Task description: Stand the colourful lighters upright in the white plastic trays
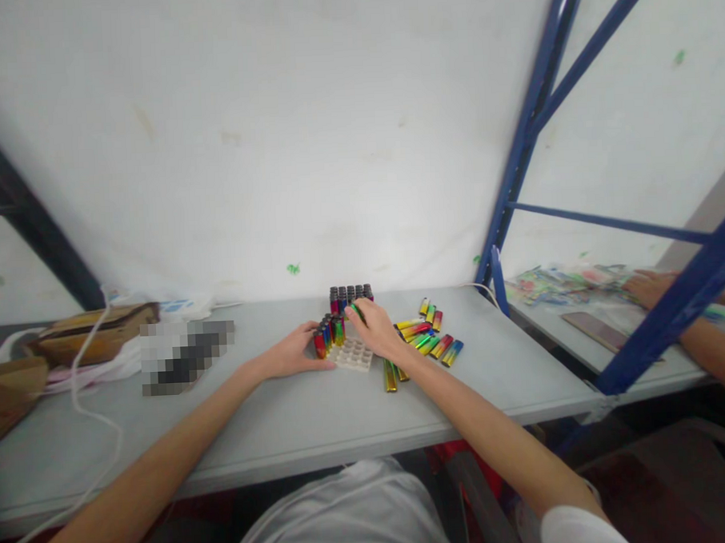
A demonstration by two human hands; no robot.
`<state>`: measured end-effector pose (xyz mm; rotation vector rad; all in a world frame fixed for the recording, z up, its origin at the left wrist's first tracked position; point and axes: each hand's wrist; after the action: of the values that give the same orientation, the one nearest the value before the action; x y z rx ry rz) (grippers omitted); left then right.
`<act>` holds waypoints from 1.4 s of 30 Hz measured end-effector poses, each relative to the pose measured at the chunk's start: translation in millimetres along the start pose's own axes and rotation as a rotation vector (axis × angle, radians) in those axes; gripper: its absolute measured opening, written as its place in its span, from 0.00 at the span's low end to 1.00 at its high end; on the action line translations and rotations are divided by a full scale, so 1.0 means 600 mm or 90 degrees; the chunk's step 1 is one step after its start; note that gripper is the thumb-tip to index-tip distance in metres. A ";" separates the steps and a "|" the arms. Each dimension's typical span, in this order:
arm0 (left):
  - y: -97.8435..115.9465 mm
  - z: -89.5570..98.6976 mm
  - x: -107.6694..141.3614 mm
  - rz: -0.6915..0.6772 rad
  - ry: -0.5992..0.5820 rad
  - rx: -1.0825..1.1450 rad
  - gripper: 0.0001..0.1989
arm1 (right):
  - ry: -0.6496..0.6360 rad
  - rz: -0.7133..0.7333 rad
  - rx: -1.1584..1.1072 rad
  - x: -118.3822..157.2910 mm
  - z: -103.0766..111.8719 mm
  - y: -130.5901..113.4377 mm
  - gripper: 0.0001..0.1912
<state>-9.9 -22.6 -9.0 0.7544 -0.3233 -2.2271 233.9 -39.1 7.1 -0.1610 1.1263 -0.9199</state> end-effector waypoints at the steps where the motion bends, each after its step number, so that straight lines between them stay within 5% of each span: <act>1: 0.000 0.000 0.000 -0.001 -0.002 0.002 0.37 | 0.005 0.033 0.007 0.000 0.001 -0.001 0.20; 5: 0.000 0.000 0.000 -0.002 -0.006 0.003 0.37 | -0.034 0.112 0.049 0.001 0.006 -0.006 0.21; 13: -0.002 -0.003 0.001 0.014 -0.002 0.003 0.36 | -0.053 0.058 0.082 0.007 0.006 -0.009 0.25; 21: -0.001 -0.002 0.002 0.010 -0.006 0.008 0.37 | -0.221 0.087 0.066 0.003 0.002 -0.005 0.13; 29: 0.000 0.000 0.001 0.008 -0.004 0.006 0.36 | -0.251 0.124 0.196 0.008 -0.012 -0.001 0.22; 36: 0.003 0.001 0.000 0.003 -0.014 -0.002 0.37 | -0.123 0.049 0.253 -0.026 0.068 0.042 0.23; 42: 0.002 0.002 -0.001 0.008 -0.017 -0.005 0.37 | -0.318 -0.055 0.326 -0.032 0.150 0.131 0.09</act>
<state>-9.8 -23.1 -7.3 0.7167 -0.3313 -2.2277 349.3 -4.7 19.4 -0.0154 0.4063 -1.1391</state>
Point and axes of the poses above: each hand's wrist, its own x-axis away from the middle knuckle, its own z-axis out of the back of the hand, y = z × x, and after that the axes turned 9 degrees about y, right-handed
